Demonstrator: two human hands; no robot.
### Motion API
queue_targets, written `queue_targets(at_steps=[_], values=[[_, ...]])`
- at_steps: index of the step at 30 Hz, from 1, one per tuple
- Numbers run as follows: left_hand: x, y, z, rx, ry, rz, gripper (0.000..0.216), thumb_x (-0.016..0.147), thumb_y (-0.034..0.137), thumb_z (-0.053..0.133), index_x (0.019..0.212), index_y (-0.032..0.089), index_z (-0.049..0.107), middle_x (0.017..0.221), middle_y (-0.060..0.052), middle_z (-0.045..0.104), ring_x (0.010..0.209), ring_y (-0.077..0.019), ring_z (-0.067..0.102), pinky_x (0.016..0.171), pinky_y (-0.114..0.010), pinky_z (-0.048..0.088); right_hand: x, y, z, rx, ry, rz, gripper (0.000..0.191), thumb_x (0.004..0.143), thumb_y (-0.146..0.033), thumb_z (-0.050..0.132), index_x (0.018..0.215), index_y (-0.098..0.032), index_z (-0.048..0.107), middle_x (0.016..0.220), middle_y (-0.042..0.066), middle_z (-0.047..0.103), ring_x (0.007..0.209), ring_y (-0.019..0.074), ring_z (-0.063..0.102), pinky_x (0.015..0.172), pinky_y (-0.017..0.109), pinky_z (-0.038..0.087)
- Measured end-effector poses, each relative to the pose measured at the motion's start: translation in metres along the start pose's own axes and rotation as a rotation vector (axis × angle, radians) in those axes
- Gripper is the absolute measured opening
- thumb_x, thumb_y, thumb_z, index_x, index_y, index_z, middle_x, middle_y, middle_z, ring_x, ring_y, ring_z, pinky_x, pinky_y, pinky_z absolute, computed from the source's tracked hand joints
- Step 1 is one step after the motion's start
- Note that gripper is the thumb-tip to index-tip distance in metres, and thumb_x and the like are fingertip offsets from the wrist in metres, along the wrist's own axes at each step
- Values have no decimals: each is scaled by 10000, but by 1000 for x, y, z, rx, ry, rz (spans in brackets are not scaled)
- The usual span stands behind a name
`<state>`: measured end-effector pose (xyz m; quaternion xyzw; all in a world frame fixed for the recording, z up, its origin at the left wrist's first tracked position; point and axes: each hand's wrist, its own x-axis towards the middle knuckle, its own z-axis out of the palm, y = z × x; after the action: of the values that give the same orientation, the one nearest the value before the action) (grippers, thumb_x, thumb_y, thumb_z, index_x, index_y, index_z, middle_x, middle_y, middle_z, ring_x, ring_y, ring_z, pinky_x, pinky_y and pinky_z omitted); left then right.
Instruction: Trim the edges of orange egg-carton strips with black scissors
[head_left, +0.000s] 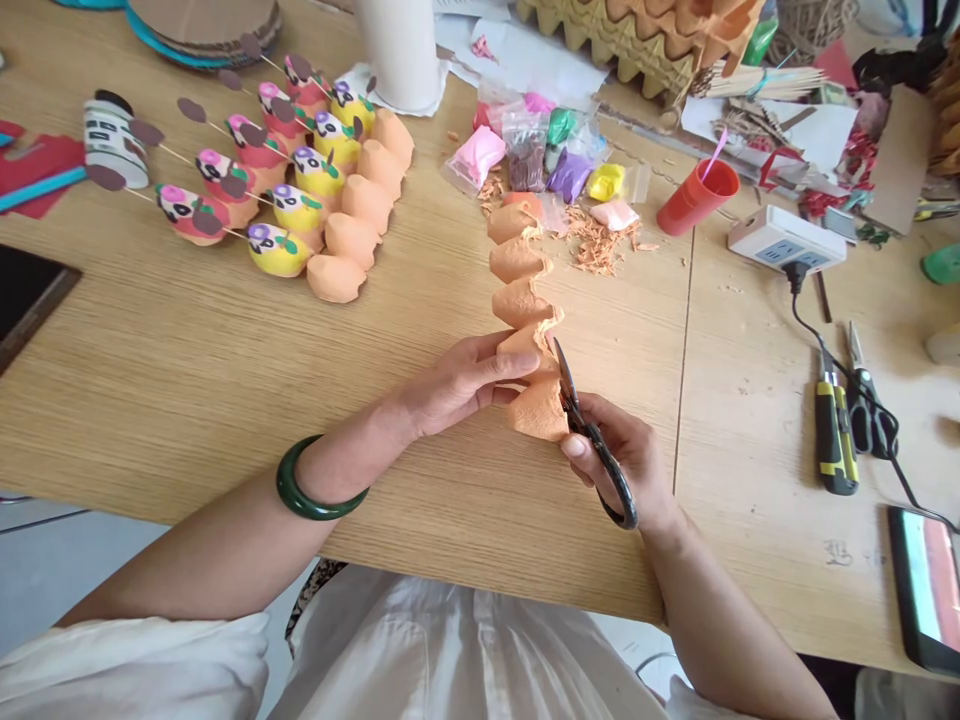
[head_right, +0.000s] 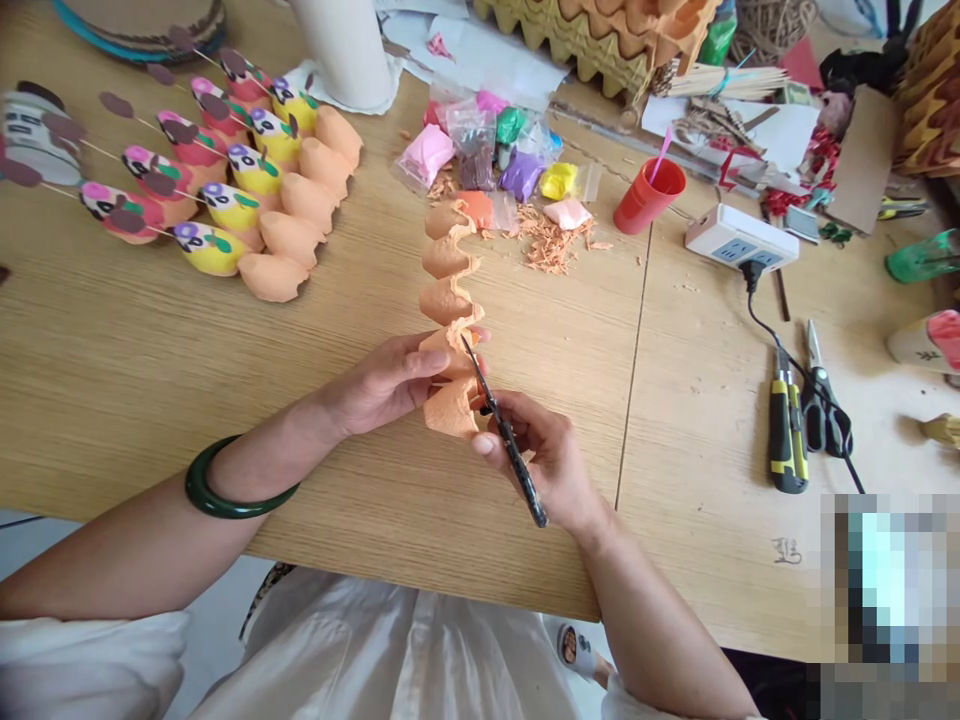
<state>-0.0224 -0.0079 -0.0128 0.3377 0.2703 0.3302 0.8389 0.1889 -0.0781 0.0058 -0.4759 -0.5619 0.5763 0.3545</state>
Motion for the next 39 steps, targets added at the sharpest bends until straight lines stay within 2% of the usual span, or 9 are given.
queue_targets(at_steps=[3, 7, 16, 19, 23, 28, 31, 35, 39], values=[[-1, 1, 1, 15, 7, 6, 387, 827, 444, 839, 1088, 173, 752, 1046, -74, 798, 1030, -241, 744, 824, -281, 601, 0, -2, -2, -8, -24, -28, 552, 872, -628, 743, 1183, -176, 686, 683, -39, 502, 555, 89, 422, 496, 245, 349], [-2, 4, 3, 4, 12, -10, 374, 830, 380, 847, 1136, 192, 744, 1126, -54, 792, 1016, -200, 748, 818, -248, 608, -1, -5, -3, -62, -10, -34, 636, 840, -715, 718, 1182, -180, 688, 709, -23, 516, 589, 110, 429, 541, 267, 371], [-1, 2, 4, 35, -8, -30, 378, 835, 389, 834, 1134, 183, 730, 1176, -80, 785, 1105, -268, 739, 876, -321, 616, -3, -4, 0, -91, 38, -62, 689, 799, -777, 709, 1131, -173, 728, 675, -22, 484, 581, 111, 380, 512, 265, 310], [-2, 2, 4, 33, -23, -26, 431, 816, 401, 852, 1158, 173, 724, 1228, -97, 769, 1058, -251, 746, 843, -308, 618, -5, 0, 0, -101, 40, -97, 666, 829, -756, 695, 1143, -170, 734, 651, -34, 460, 550, 100, 350, 488, 262, 280], [-2, 3, 3, 35, -23, -50, 508, 793, 424, 867, 1202, 168, 710, 1231, -121, 766, 1076, -284, 744, 839, -337, 624, -8, -2, 0, -131, 45, -132, 584, 885, -709, 669, 1102, -171, 735, 615, -52, 400, 524, 86, 276, 469, 264, 234], [-1, 2, 1, 51, -29, -65, 501, 801, 448, 853, 1198, 174, 719, 1215, -112, 768, 1085, -289, 743, 843, -336, 620, -8, -6, 2, -182, 61, -127, 505, 912, -663, 670, 1031, -176, 723, 584, -68, 341, 510, 82, 224, 457, 265, 224], [-2, 2, 2, 33, -45, -61, 487, 797, 435, 859, 1179, 167, 721, 1177, -107, 772, 1063, -280, 743, 834, -331, 620, -9, -3, 2, -175, 65, -112, 467, 925, -630, 675, 1022, -175, 722, 591, -66, 356, 513, 81, 255, 472, 264, 250], [-3, 4, 3, 7, -10, 28, 436, 799, 386, 864, 1139, 159, 711, 1065, -79, 767, 1032, -250, 734, 854, -335, 614, -9, 3, -4, -14, 52, -70, 530, 892, -669, 694, 1160, -212, 699, 688, -44, 446, 555, 93, 368, 507, 261, 295], [-2, 4, 3, 32, 64, 145, 475, 768, 332, 891, 1163, 169, 682, 1124, -77, 747, 1089, -257, 711, 941, -375, 585, -8, -1, -10, -6, 19, -73, 596, 876, -723, 672, 1198, -221, 672, 743, -30, 492, 605, 108, 437, 551, 264, 350]])
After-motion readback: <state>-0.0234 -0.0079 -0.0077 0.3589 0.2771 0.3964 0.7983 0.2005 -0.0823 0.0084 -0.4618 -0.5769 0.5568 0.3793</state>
